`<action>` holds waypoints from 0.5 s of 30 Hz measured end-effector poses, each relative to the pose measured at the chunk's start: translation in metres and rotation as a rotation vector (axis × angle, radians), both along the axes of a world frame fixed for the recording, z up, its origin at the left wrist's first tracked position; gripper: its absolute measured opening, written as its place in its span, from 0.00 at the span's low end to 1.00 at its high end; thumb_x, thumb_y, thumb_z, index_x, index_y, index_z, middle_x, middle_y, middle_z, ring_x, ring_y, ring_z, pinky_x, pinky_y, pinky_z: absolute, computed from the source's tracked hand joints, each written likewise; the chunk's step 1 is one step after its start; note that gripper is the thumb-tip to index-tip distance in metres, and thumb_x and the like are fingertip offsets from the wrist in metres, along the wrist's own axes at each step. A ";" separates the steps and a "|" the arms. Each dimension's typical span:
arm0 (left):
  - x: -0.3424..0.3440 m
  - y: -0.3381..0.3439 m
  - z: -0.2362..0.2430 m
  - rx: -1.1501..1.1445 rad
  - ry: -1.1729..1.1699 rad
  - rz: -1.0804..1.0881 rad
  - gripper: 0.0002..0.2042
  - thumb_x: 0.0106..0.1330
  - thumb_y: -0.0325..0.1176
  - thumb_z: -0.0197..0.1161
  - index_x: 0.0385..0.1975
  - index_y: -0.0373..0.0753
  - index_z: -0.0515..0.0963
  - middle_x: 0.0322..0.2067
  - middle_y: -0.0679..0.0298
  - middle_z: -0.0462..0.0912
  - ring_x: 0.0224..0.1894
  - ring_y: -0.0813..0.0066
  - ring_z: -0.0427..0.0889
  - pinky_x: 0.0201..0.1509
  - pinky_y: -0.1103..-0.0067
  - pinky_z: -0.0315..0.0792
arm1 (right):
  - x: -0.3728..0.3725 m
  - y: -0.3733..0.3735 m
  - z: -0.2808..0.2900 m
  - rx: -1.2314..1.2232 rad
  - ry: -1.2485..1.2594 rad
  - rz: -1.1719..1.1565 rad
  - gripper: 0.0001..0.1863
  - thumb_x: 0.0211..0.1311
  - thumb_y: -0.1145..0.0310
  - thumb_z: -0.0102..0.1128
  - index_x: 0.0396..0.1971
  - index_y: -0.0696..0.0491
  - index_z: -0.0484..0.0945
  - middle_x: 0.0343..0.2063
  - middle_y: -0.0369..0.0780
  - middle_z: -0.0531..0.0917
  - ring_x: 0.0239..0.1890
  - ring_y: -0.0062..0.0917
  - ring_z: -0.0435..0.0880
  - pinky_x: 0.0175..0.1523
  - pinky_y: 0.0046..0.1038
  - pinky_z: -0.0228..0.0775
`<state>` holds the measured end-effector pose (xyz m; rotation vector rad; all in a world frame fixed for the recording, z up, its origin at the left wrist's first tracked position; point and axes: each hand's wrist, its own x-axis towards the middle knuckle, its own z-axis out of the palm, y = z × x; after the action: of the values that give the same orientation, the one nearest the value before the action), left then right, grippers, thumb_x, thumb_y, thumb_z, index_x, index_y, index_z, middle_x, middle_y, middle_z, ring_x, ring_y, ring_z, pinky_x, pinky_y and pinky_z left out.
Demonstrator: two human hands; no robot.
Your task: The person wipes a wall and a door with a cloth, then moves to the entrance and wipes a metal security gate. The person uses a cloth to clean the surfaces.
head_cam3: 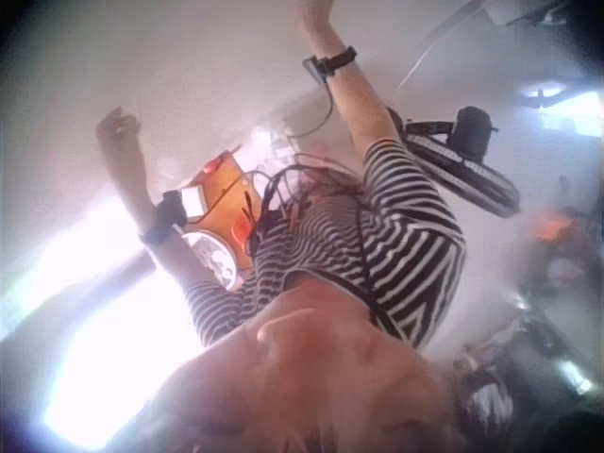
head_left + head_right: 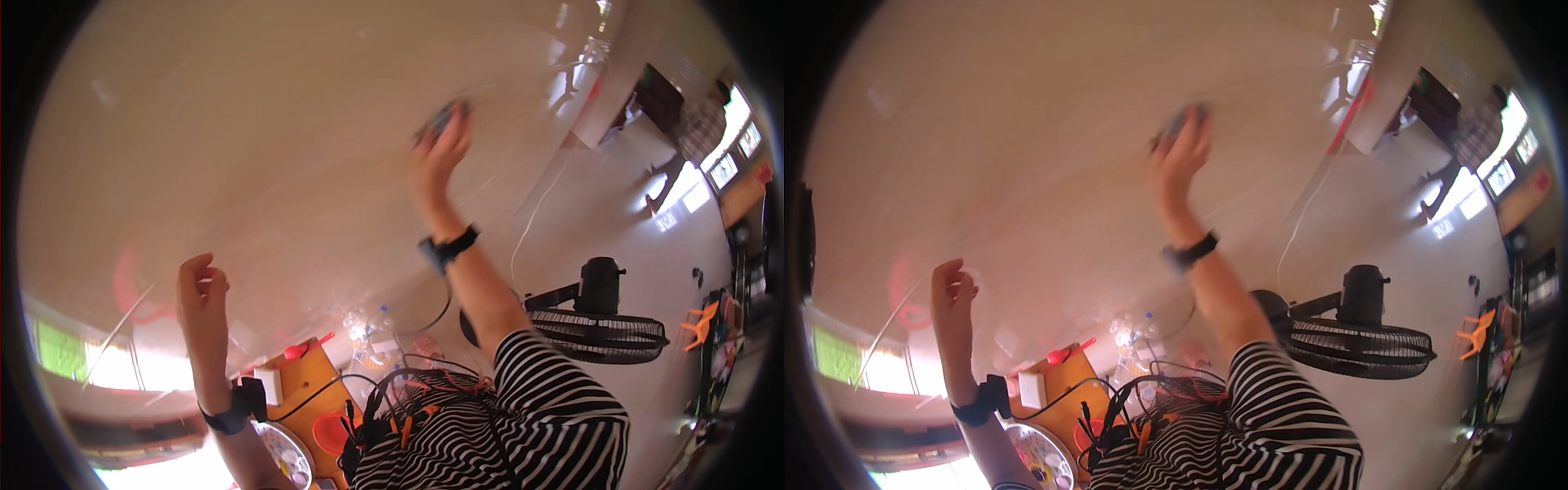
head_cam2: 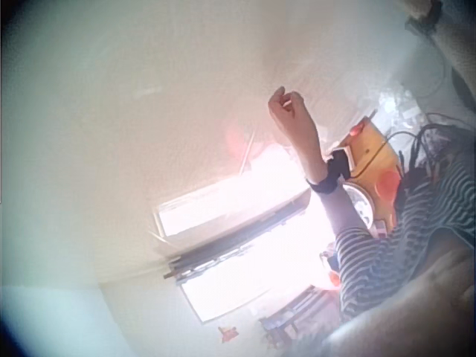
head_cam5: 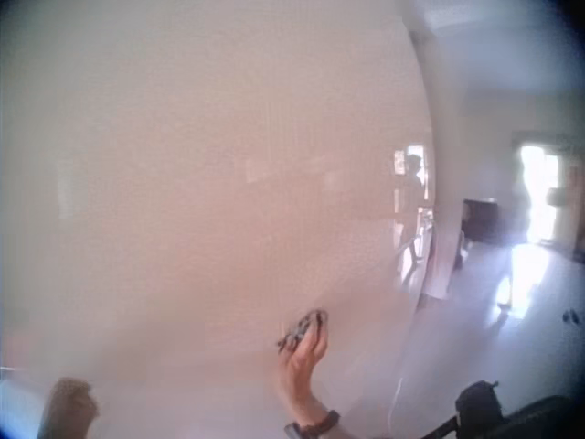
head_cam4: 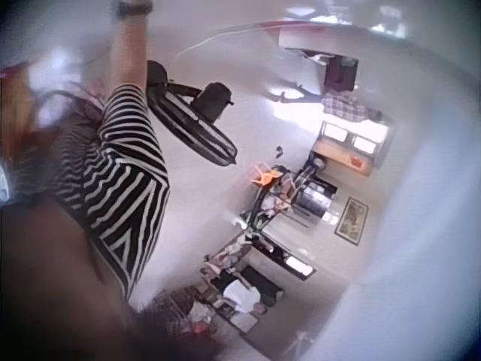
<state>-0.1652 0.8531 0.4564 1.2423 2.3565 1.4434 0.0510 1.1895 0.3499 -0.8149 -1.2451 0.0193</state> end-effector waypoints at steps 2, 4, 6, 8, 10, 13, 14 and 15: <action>-0.002 0.012 -0.004 0.031 -0.014 0.002 0.11 0.69 0.28 0.61 0.49 0.36 0.75 0.36 0.64 0.78 0.35 0.76 0.77 0.42 0.79 0.73 | -0.026 -0.050 -0.048 -0.229 0.044 0.113 0.35 0.65 0.81 0.54 0.72 0.58 0.56 0.71 0.59 0.55 0.66 0.51 0.64 0.62 0.43 0.70; -0.001 0.020 -0.011 0.032 0.025 0.049 0.09 0.68 0.28 0.62 0.46 0.36 0.74 0.35 0.64 0.76 0.35 0.75 0.75 0.43 0.77 0.72 | -0.037 -0.081 -0.078 -0.329 0.071 0.218 0.35 0.68 0.83 0.50 0.74 0.57 0.53 0.73 0.57 0.50 0.64 0.45 0.64 0.58 0.39 0.72; 0.001 0.026 -0.019 0.012 0.152 0.125 0.09 0.67 0.27 0.63 0.44 0.36 0.74 0.34 0.64 0.74 0.35 0.74 0.74 0.44 0.76 0.71 | -0.044 -0.092 -0.093 -0.451 0.245 0.494 0.33 0.72 0.84 0.43 0.75 0.55 0.50 0.75 0.51 0.45 0.61 0.34 0.68 0.49 0.32 0.77; 0.000 0.028 -0.024 0.020 0.161 0.124 0.09 0.67 0.27 0.63 0.43 0.36 0.73 0.34 0.64 0.73 0.35 0.73 0.73 0.44 0.75 0.71 | -0.036 -0.074 -0.094 -0.464 0.171 0.331 0.35 0.70 0.85 0.44 0.76 0.55 0.49 0.74 0.53 0.46 0.64 0.42 0.65 0.64 0.41 0.66; -0.002 0.027 -0.026 0.028 0.172 0.114 0.09 0.67 0.27 0.63 0.44 0.36 0.73 0.34 0.64 0.72 0.36 0.73 0.71 0.44 0.75 0.70 | -0.017 -0.039 -0.096 -0.378 0.141 0.179 0.35 0.70 0.84 0.45 0.75 0.56 0.50 0.74 0.54 0.48 0.63 0.45 0.65 0.68 0.45 0.60; -0.005 0.025 -0.027 0.055 0.169 0.076 0.10 0.67 0.26 0.63 0.44 0.36 0.72 0.35 0.63 0.71 0.36 0.72 0.70 0.44 0.75 0.70 | 0.031 0.043 -0.109 -0.296 0.144 -0.166 0.29 0.72 0.77 0.45 0.72 0.57 0.57 0.62 0.52 0.66 0.56 0.42 0.67 0.63 0.45 0.62; -0.005 0.025 -0.027 0.069 0.155 0.057 0.10 0.66 0.26 0.62 0.45 0.36 0.72 0.35 0.63 0.70 0.36 0.72 0.69 0.44 0.75 0.70 | 0.047 0.069 -0.118 -0.356 0.240 -0.177 0.26 0.73 0.74 0.44 0.69 0.58 0.61 0.57 0.50 0.71 0.56 0.41 0.68 0.62 0.45 0.62; -0.004 0.025 -0.028 0.079 0.117 0.056 0.10 0.66 0.25 0.62 0.45 0.36 0.72 0.35 0.63 0.69 0.36 0.72 0.69 0.44 0.75 0.69 | 0.064 0.093 -0.129 -0.496 0.351 -0.179 0.21 0.74 0.70 0.43 0.64 0.57 0.65 0.51 0.47 0.73 0.53 0.39 0.69 0.57 0.43 0.65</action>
<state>-0.1696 0.8779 0.4285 1.3243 2.4497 1.5352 0.1149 1.2830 0.2205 -1.2888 -0.8367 0.3234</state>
